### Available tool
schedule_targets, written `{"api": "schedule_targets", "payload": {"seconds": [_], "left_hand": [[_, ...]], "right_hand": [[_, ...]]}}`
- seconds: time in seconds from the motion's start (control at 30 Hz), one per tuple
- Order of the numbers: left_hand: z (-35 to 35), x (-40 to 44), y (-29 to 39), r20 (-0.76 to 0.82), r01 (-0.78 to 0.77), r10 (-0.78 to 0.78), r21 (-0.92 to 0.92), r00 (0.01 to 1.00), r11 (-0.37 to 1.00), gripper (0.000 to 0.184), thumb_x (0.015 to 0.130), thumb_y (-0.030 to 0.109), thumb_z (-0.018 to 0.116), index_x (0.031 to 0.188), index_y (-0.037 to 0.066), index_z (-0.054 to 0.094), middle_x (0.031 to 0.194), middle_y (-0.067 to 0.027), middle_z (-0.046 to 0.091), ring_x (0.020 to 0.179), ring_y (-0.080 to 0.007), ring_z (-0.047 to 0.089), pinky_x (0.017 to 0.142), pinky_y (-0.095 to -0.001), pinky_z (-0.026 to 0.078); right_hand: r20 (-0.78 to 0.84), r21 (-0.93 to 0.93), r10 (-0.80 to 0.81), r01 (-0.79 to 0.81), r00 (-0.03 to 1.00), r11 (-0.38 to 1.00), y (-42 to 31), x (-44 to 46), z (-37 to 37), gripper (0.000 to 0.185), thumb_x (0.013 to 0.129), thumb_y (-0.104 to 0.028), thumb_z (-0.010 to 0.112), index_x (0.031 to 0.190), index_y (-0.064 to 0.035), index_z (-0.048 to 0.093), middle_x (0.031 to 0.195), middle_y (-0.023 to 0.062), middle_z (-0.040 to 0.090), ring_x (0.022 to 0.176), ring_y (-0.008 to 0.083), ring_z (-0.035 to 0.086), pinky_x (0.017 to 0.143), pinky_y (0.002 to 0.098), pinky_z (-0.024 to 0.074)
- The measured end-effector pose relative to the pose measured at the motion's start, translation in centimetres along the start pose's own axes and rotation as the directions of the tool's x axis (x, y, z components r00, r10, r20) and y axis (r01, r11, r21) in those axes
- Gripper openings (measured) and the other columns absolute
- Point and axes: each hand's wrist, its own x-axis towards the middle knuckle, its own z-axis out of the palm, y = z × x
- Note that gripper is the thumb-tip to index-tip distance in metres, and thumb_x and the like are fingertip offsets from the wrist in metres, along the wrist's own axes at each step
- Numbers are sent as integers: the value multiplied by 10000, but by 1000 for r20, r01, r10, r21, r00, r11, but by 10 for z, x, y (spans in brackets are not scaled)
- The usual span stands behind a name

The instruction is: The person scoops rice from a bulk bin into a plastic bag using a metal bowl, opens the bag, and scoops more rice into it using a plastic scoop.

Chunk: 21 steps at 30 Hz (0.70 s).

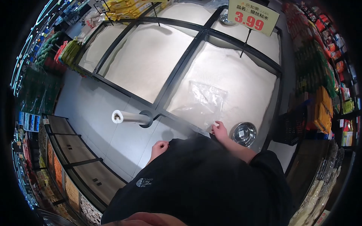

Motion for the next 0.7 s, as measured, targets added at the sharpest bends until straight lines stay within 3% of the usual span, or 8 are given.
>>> {"api": "schedule_targets", "payload": {"seconds": [0.07, 0.1, 0.2, 0.3, 0.4, 0.5, 0.6, 0.7], "left_hand": [[8, -3, 6, 23, -73, 72, 82, 997, 994, 128, 924, 94, 696, 845, -6, 695, 988, -138, 733, 887, -237, 700, 769, -330, 560], [13, -4, 9, 36, -61, 57, 122, 998, 991, 136, 929, 102, 695, 849, -7, 680, 976, -139, 725, 864, -240, 692, 754, -335, 556], [25, -12, 21, 71, -38, 21, 240, 997, 970, 164, 943, 126, 692, 860, -6, 642, 938, -139, 700, 807, -248, 672, 714, -347, 543], [37, -24, 37, 90, -33, 2, 347, 996, 937, 190, 963, 155, 673, 866, -1, 622, 885, -137, 664, 777, -268, 655, 683, -349, 522], [45, -40, 80, 92, 205, -245, 316, 965, 926, 207, 956, 207, 695, 930, 25, 599, 870, -109, 667, 764, -209, 634, 718, -356, 514], [40, -50, 68, 135, 221, -291, 384, 947, 897, 217, 943, 225, 703, 982, 42, 593, 871, -97, 671, 775, -173, 629, 721, -336, 503], [41, -61, 59, 148, 228, -341, 498, 928, 837, 230, 943, 252, 694, 1025, 58, 603, 869, -86, 662, 785, -173, 622, 738, -318, 492], [20, -69, -38, 182, 198, -301, 437, 936, 877, 235, 948, 263, 686, 1036, 60, 605, 856, -78, 648, 780, -184, 606, 745, -323, 489]], "right_hand": [[0, -255, -253, 244, 968, 936, 15, -26, -9, 514, 995, -288, 652, 1396, -32, 458, 971, 129, 655, 754, 225, 658, 707, 376, 559], [7, -219, -234, 229, 972, 948, 11, -41, -13, 441, 976, -245, 671, 1336, -28, 535, 943, 121, 656, 807, 242, 666, 746, 383, 553], [-13, -371, -559, 515, 829, 773, 37, -60, -41, 345, 954, -201, 678, 1253, -43, 609, 924, 121, 657, 888, 279, 661, 804, 397, 541], [-147, -595, -653, 461, 743, 658, 42, -70, -93, 208, 897, -134, 672, 1085, -44, 684, 933, 142, 661, 949, 347, 640, 842, 453, 514], [-441, -609, -541, 204, 716, 767, 79, -57, -146, 253, 854, -143, 698, 1089, -52, 683, 1046, 152, 672, 1008, 361, 641, 892, 468, 520], [-549, -619, -407, -29, 730, 784, 113, -37, -194, 500, 850, -188, 711, 1324, -77, 595, 1230, 207, 620, 1131, 393, 608, 998, 476, 505], [-548, -620, -352, -85, 758, 780, 138, -13, -222, 651, 867, -218, 712, 1457, -66, 483, 1319, 246, 583, 1220, 423, 572, 1067, 477, 476], [-484, -551, -206, -113, 850, 827, 133, 6, -235, 716, 882, -244, 709, 1501, -32, 418, 1376, 265, 558, 1288, 433, 541, 1098, 471, 460]]}}
